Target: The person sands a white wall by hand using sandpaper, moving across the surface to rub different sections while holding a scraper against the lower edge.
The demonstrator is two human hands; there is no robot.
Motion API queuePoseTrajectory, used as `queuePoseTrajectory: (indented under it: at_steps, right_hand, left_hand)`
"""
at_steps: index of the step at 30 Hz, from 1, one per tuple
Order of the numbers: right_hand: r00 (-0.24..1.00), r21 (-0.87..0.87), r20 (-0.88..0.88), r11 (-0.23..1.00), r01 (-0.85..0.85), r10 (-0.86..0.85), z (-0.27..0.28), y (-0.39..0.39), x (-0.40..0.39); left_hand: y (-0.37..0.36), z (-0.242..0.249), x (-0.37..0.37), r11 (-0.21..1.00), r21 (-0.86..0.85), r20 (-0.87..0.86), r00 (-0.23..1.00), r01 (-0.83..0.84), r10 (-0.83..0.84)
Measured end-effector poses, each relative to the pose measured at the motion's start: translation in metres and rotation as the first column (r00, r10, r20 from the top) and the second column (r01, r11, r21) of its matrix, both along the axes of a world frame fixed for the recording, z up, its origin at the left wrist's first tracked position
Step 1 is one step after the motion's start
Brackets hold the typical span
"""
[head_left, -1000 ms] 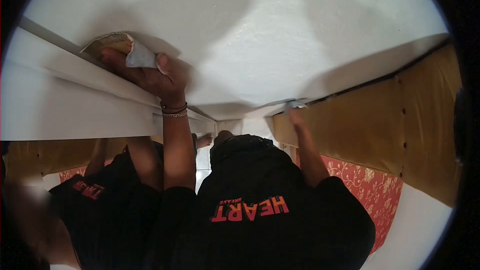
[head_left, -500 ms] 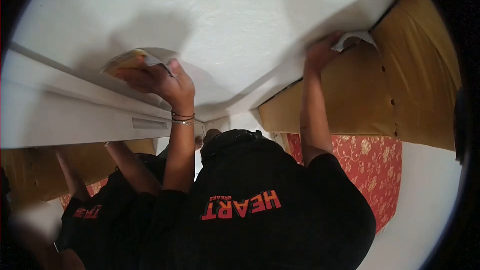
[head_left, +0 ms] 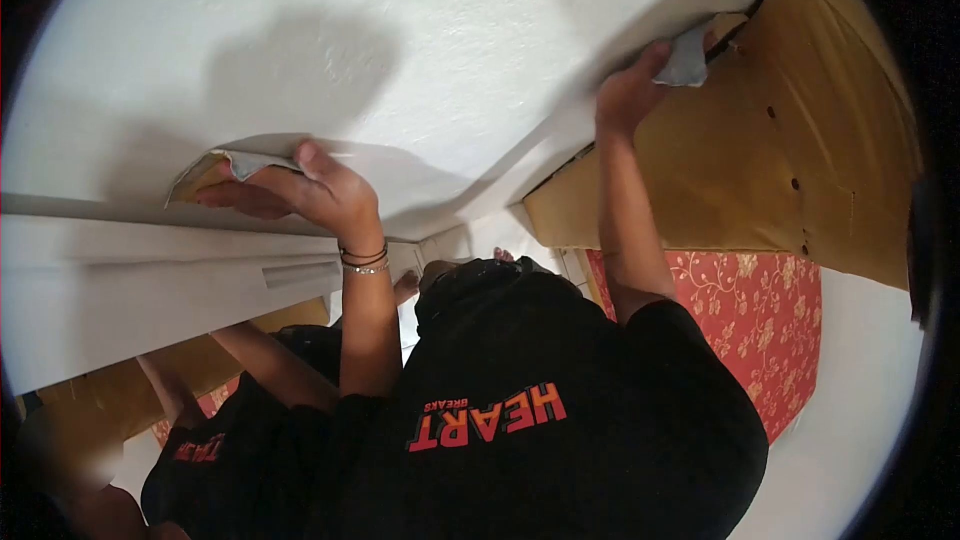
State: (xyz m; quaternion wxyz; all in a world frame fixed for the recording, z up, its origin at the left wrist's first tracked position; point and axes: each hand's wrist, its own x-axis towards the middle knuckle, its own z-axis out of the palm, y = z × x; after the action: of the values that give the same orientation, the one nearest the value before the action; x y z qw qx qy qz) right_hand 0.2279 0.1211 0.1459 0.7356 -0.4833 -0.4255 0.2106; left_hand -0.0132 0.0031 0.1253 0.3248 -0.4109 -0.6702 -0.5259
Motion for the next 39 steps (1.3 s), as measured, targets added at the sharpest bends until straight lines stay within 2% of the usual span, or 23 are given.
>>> queuePoseTrajectory:
  at_steps: [2, 4, 7, 10, 12, 13, 15, 16, 18, 19, 22, 23, 25, 27, 29, 30, 32, 33, 35, 36, 37, 38, 39]
  right_hand:
    - [0.997, -0.068, -0.055, 0.996, -0.051, 0.047, -0.024, -0.004, -0.008]
    - [0.969, -0.122, 0.238, 0.992, -0.043, 0.072, -0.094, -0.024, -0.029]
    - [0.864, -0.089, 0.49, 0.992, -0.087, 0.119, -0.109, -0.063, -0.039]
    - [0.975, -0.104, 0.207, 0.992, -0.066, 0.087, -0.076, -0.032, -0.012]
    - [0.959, -0.068, 0.213, 0.976, 0.206, -0.187, -0.043, -0.003, 0.006]
    - [0.937, -0.05, 0.205, 0.953, 0.298, -0.282, -0.027, 0.006, 0.01]
    - [0.933, -0.079, -0.36, 0.997, -0.006, -0.023, -0.012, 0.006, -0.007]
    - [0.998, -0.039, -0.03, 0.998, 0.058, -0.06, -0.021, -0.006, -0.02]
    - [0.92, 0.125, 0.391, 0.992, -0.034, -0.018, -0.065, -0.041, -0.048]
    - [0.873, 0.145, 0.485, 0.979, -0.144, 0.056, -0.081, -0.059, -0.056]
    - [0.803, 0.159, 0.596, 0.975, -0.154, 0.03, -0.101, -0.049, -0.035]
    - [0.868, 0.129, 0.497, 0.987, -0.09, 0.014, -0.1, -0.034, -0.024]
    - [0.989, 0.02, -0.074, 0.991, -0.129, 0.13, -0.075, 0.008, 0.0]
    - [0.821, 0.017, -0.529, 0.97, -0.244, 0.216, -0.024, 0.013, 0.007]
    - [0.821, 0.071, -0.546, 0.986, -0.152, 0.166, 0.012, 0.001, 0.003]
    - [0.881, -0.036, -0.459, 0.988, -0.15, 0.117, -0.012, -0.002, -0.015]
    - [0.996, 0.086, 0.09, 0.996, -0.012, 0.004, -0.032, -0.036, -0.048]
    - [0.927, 0.122, 0.376, 0.992, -0.037, -0.011, -0.045, -0.052, -0.054]
    - [0.902, 0.132, 0.43, 0.991, -0.034, -0.026, -0.061, -0.041, -0.042]
    - [0.872, 0.132, 0.489, 0.99, -0.04, -0.03, -0.064, -0.035, -0.034]
    - [0.983, 0.024, 0.155, 0.994, -0.105, 0.1, -0.059, -0.017, -0.027]
    - [0.979, 0.004, -0.092, 0.983, -0.184, 0.183, -0.038, -0.006, -0.015]
    - [0.91, 0.016, -0.348, 0.972, -0.234, 0.225, -0.016, 0.005, -0.003]
  left_hand:
    - [-0.002, -0.008, -0.009, 0.999, 0.013, 0.089, 0.995, 0.036, -0.037]
    - [-0.005, 0.008, -0.012, 0.978, 0.121, 0.165, 0.968, 0.171, -0.189]
    - [-0.006, 0.024, -0.011, 0.964, 0.187, 0.241, 0.943, 0.187, -0.23]
    - [-0.01, 0.016, 0.006, 0.981, 0.126, 0.375, 0.908, 0.15, -0.187]
    - [-0.009, 0.009, 0.017, 0.982, 0.112, 0.41, 0.893, 0.154, -0.187]
    - [-0.005, 0.009, 0.025, 0.993, 0.114, 0.201, 0.978, 0.035, -0.058]
    - [-0.004, 0.029, 0.023, 0.985, 0.154, 0.057, 0.996, -0.071, 0.063]
    - [-0.004, 0.042, 0.023, 0.975, 0.181, -0.01, 0.991, -0.129, 0.133]
    - [-0.013, 0.067, -0.003, 0.973, 0.16, 0.276, 0.939, 0.167, -0.207]
    - [-0.014, 0.073, -0.009, 0.95, 0.176, 0.366, 0.879, 0.258, -0.306]
    - [-0.007, 0.054, -0.01, 0.982, 0.153, 0.146, 0.98, 0.11, -0.132]
    - [-0.005, 0.045, -0.008, 0.987, 0.15, 0.073, 0.995, 0.054, -0.065]
    - [-0.008, 0.026, 0.008, 0.989, 0.147, 0.002, 1.0, -0.005, 0.004]
    - [-0.008, 0.013, 0.034, 0.985, -0.029, -0.046, 0.984, -0.172, 0.17]
    - [-0.005, 0.034, 0.03, 0.994, 0.109, -0.022, 0.999, -0.024, 0.027]
    - [-0.005, 0.049, 0.024, 0.963, 0.244, -0.019, 0.993, 0.116, -0.115]
    - [-0.012, 0.081, 0.012, 0.917, 0.33, 0.064, 0.964, 0.225, -0.26]
    - [-0.019, 0.096, 0.011, 0.929, 0.293, 0.305, 0.899, 0.226, -0.315]
    - [-0.017, 0.063, -0.003, 0.987, -0.154, 0.453, 0.891, 0.041, 0.034]
    - [-0.016, 0.046, -0.01, 0.919, -0.395, 0.44, 0.875, -0.011, 0.2]
    - [-0.004, 0.018, -0.001, 0.983, -0.174, 0.321, 0.94, -0.062, 0.116]
    - [0.0, -0.004, 0.011, 0.995, 0.057, 0.18, 0.982, -0.075, 0.064]
    - [-0.007, -0.02, 0.026, 0.999, -0.035, 0.097, 0.994, -0.04, 0.044]
